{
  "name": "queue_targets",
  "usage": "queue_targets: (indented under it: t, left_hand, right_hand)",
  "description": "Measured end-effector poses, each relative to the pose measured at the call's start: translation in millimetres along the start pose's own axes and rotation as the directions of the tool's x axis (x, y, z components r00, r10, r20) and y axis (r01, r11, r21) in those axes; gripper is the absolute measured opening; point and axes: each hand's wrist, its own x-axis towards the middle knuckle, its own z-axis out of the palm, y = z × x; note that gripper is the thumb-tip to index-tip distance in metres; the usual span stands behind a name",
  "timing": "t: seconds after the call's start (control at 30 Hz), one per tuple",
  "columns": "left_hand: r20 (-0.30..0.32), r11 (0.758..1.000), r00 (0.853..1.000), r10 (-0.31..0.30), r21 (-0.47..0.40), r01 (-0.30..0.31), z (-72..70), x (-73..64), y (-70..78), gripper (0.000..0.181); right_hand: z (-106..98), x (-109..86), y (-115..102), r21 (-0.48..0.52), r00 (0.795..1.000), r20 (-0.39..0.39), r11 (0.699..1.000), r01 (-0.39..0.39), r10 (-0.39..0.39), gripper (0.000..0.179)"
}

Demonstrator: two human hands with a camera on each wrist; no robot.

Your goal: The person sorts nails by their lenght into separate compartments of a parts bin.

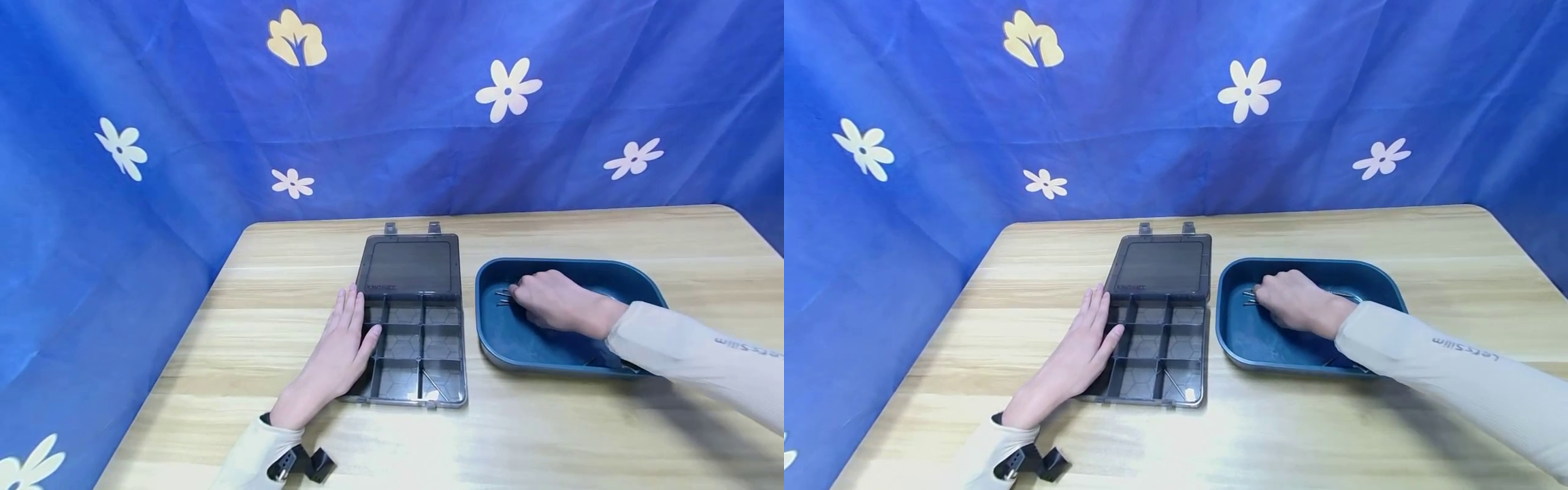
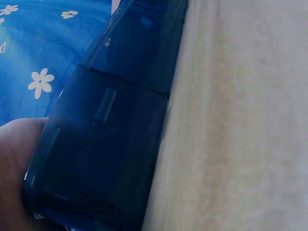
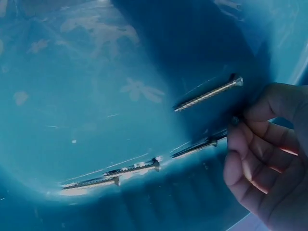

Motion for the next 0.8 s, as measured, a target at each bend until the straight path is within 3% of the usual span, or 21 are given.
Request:
queue_targets:
  t: [0.5,0.8]
  left_hand:
    - [0.034,1.000,0.999,-0.029,-0.009,0.029,-4.5,-2.1,0.0,0.068]
    - [0.033,1.000,0.999,-0.017,-0.012,0.017,-10.5,1.3,1.2,0.067]
  right_hand:
    - [-30.2,-3.5,-11.3,0.079,0.991,0.105,0.993,-0.090,0.082,0.017]
    - [-49.3,-2.2,-12.5,0.145,0.991,0.106,0.985,-0.093,0.078,0.026]
